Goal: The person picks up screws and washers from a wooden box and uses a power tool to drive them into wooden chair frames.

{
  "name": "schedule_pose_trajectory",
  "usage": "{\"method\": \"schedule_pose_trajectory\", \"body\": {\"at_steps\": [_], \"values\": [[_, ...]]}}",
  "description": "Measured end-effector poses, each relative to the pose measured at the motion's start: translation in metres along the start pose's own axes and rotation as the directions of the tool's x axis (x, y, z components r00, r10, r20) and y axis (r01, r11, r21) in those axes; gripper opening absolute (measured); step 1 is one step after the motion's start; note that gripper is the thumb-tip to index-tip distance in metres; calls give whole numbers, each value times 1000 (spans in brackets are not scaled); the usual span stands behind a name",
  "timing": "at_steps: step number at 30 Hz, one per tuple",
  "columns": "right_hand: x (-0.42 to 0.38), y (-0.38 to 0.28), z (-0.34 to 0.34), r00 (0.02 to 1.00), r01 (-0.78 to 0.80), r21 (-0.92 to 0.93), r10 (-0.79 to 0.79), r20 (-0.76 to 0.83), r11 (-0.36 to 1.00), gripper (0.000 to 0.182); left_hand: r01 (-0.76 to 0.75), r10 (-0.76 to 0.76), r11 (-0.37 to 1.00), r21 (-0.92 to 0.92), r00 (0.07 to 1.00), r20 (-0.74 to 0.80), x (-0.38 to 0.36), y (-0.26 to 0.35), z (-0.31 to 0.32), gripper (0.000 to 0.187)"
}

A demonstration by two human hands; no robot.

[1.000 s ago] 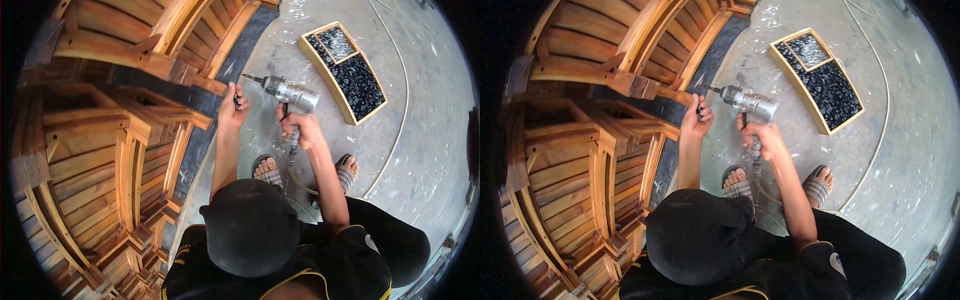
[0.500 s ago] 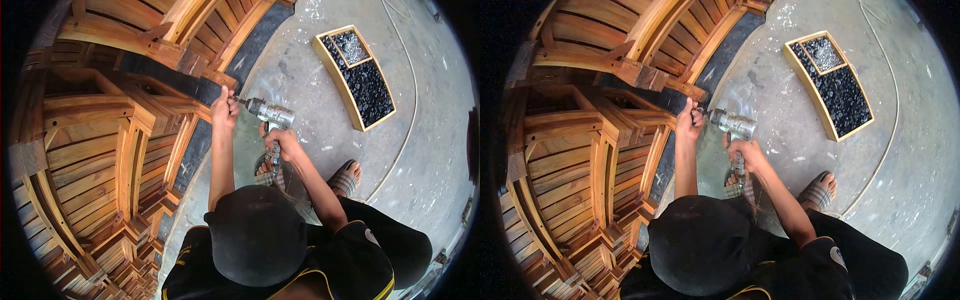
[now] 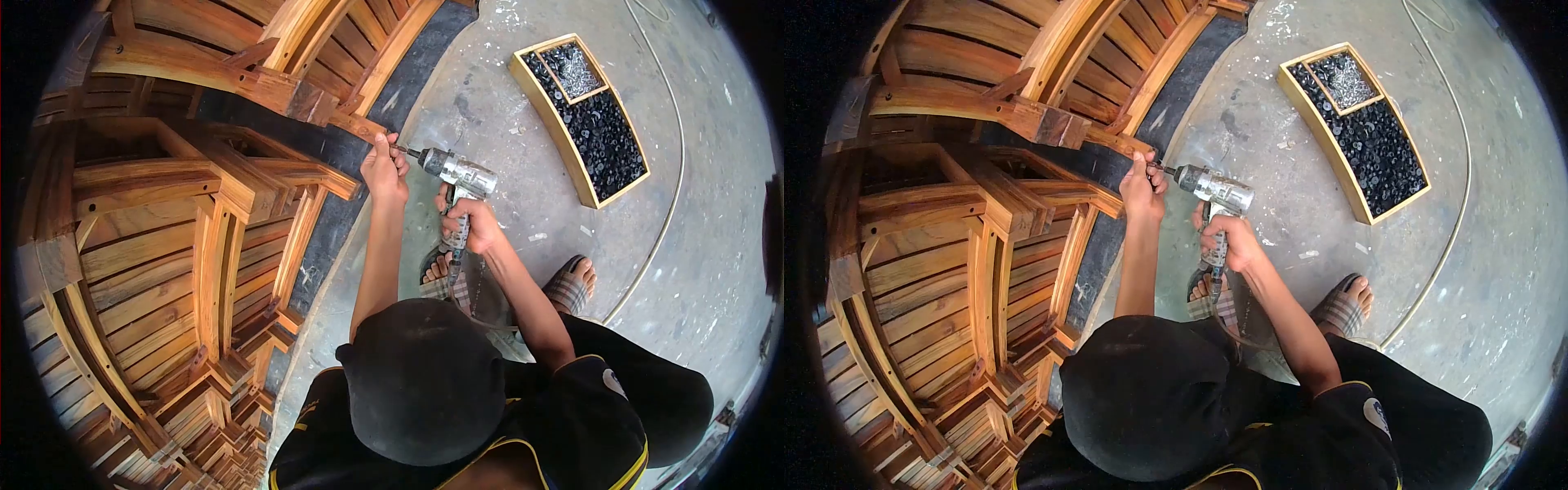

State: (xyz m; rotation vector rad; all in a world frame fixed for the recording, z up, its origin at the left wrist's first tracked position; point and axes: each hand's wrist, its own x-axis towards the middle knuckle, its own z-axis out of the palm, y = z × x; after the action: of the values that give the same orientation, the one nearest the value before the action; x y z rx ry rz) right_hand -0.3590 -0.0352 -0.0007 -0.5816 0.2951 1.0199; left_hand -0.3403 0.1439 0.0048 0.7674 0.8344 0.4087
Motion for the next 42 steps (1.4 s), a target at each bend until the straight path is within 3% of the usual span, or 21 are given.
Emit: {"method": "schedule_pose_trajectory", "body": {"at_steps": [10,16,18,19,21,22,24,25,30,34,39,42], "values": [[10,18,-19,998,-48,130,42,51,990,31,-52,49,998,47,997,64,2,-14,-17,30],[14,23,-31,993,-63,202,41,108,977,30,81,-80,997,-11,994,72,-4,-27,-41,33],[12,19,-33,994,-56,178,38,104,982,30,244,-250,960,-134,968,-23,-5,-30,-56,33],[12,17,-34,992,-53,186,30,125,981,29,248,-253,960,-131,967,-26,-1,-30,-63,33],[11,14,-35,989,-46,186,19,144,982,33,366,-403,898,-243,907,-121,6,-28,-72,33],[9,11,-34,990,-50,189,23,140,981,33,369,-406,897,-243,905,-127,7,-27,-74,33],[8,9,-34,993,-33,110,20,115,993,30,287,-287,907,-309,957,47,10,-25,-78,29],[8,8,-35,990,-38,111,22,137,993,31,287,-288,907,-307,957,44,14,-24,-79,29],[4,9,-30,992,-42,103,30,121,994,33,249,-204,960,-124,933,295,24,-16,-75,28],[2,10,-29,993,-42,95,31,111,995,33,298,-247,950,-98,902,355,29,-10,-66,31],[1,9,-27,994,-43,92,33,100,995,33,204,-186,979,-6,907,379,31,-7,-64,34],[0,9,-25,997,-37,68,32,74,997,33,196,-168,980,-42,917,363,34,-6,-65,33]]}}
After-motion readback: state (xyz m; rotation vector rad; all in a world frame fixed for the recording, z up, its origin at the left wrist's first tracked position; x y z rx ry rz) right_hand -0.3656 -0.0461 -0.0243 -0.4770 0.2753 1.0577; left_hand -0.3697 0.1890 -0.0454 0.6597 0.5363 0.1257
